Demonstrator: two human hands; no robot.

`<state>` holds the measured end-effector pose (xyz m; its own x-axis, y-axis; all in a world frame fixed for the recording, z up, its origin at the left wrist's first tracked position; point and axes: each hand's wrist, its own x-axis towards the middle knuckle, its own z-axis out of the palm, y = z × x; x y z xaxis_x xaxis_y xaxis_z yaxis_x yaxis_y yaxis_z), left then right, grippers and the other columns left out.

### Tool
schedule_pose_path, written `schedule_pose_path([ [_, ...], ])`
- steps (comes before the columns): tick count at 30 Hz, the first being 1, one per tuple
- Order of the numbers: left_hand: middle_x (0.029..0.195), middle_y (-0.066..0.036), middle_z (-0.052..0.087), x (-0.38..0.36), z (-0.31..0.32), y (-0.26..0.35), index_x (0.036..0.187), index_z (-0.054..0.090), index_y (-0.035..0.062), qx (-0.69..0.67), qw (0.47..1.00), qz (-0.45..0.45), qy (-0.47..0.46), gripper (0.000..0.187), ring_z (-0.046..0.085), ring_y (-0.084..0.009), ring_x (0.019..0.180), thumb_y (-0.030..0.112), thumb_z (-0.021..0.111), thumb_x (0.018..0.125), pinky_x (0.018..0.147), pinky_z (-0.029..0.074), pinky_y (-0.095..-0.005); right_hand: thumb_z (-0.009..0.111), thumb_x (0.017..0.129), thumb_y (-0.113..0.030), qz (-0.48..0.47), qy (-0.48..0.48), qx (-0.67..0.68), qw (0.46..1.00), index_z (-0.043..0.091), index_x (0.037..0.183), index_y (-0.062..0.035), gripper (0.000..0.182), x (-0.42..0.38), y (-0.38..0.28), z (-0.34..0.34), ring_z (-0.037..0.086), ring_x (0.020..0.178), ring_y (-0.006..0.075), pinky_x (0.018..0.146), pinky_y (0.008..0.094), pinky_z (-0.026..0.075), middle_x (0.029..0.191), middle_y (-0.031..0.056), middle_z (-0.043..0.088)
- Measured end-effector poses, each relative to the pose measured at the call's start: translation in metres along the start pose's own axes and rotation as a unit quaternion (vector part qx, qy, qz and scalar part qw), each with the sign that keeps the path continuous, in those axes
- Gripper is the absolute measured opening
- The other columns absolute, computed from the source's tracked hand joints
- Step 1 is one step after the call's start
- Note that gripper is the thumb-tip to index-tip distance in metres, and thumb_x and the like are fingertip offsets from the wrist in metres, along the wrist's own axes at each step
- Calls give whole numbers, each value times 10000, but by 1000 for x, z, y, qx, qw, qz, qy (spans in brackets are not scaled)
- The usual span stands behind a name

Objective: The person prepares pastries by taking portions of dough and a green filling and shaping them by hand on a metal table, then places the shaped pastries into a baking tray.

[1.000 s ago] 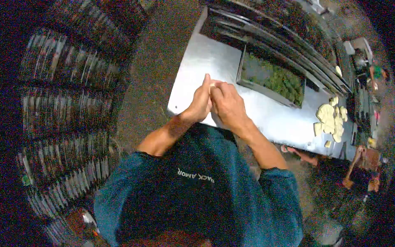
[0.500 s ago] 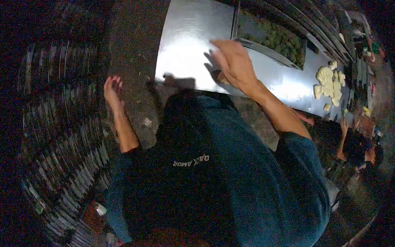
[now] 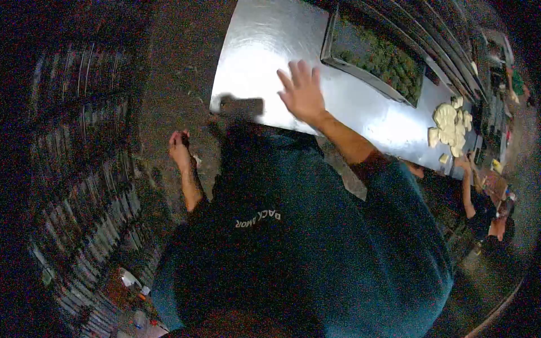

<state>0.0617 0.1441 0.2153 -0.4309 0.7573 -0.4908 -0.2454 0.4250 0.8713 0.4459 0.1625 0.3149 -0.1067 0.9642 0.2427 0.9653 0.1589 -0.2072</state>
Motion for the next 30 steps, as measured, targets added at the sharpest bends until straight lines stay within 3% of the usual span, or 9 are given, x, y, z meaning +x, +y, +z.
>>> schedule_pose_path([
  [7, 1122, -204, 588, -11, 78, 79, 1250, 422, -37, -17, 987, 147, -60, 324, 597, -243, 1013, 139, 398, 979, 874, 487, -316, 600, 786, -206, -11, -129, 74, 989, 595, 926, 82, 321, -25, 6, -26, 450, 1145, 424, 987, 401, 390, 1227, 321, 441],
  [10, 1115, -209, 589, -33, 113, 104, 1266, 421, -51, 15, 978, 191, -81, 345, 594, -249, 1018, 128, 403, 971, 903, 483, -331, 590, 780, -199, 115, -275, 194, 935, 597, 985, -100, 227, -57, 15, -56, 603, 847, 361, 706, 458, 489, 1035, 174, 591],
  [12, 1081, -171, 607, -32, 133, 103, 1242, 462, -16, 37, 979, 174, -97, 321, 596, -235, 1005, 137, 438, 961, 866, 494, -331, 590, 795, -217, 211, -192, 384, 878, 544, 1084, -160, 298, -94, 42, -35, 606, 829, 349, 703, 448, 489, 955, 157, 618],
  [14, 1061, -147, 608, -33, 146, 95, 1230, 474, -15, 41, 973, 184, -130, 310, 597, -203, 959, 144, 446, 965, 835, 495, -310, 576, 832, -261, 180, -254, 277, 909, 492, 1135, -167, 328, -74, 60, -107, 618, 781, 340, 685, 432, 492, 883, 158, 626],
  [20, 979, -106, 615, -80, 226, 93, 1170, 519, -34, -13, 955, 195, -225, 275, 577, -163, 873, 141, 461, 967, 795, 506, -299, 684, 803, -258, 269, 182, 216, 921, 626, 1091, -26, 374, -39, 232, -295, 632, 732, 154, 695, 305, 504, 882, 107, 682],
  [24, 983, -107, 629, -148, 283, 107, 1135, 559, -31, 78, 926, 251, -272, 250, 579, -159, 912, 121, 465, 960, 844, 479, -300, 645, 826, -309, 289, 262, 111, 914, 663, 1044, -42, 346, 2, 342, -350, 666, 759, 217, 717, 317, 507, 864, 137, 686],
  [26, 1018, -138, 632, -168, 298, 99, 1150, 550, -35, 108, 911, 254, -307, 278, 600, -191, 952, 151, 455, 968, 879, 479, -321, 636, 835, -259, 227, 172, 31, 958, 654, 1063, -53, 307, 7, 402, -322, 633, 722, 196, 649, 332, 469, 849, 82, 682],
  [28, 1014, -137, 635, -198, 306, 89, 1133, 559, -39, 111, 908, 244, -323, 273, 600, -190, 948, 152, 457, 967, 876, 478, -316, 612, 839, -259, 367, -23, -70, 927, 662, 1041, -68, 282, 17, 388, -307, 644, 765, 283, 701, 377, 482, 845, 117, 677],
  [30, 985, -94, 641, -222, 307, 74, 1112, 585, -13, 100, 906, 211, -352, 230, 577, -146, 913, 115, 478, 954, 837, 452, -275, 598, 849, -251, 240, 275, 2, 931, 668, 962, -44, 246, 1, 355, -280, 636, 776, 320, 707, 376, 491, 853, 147, 667],
])
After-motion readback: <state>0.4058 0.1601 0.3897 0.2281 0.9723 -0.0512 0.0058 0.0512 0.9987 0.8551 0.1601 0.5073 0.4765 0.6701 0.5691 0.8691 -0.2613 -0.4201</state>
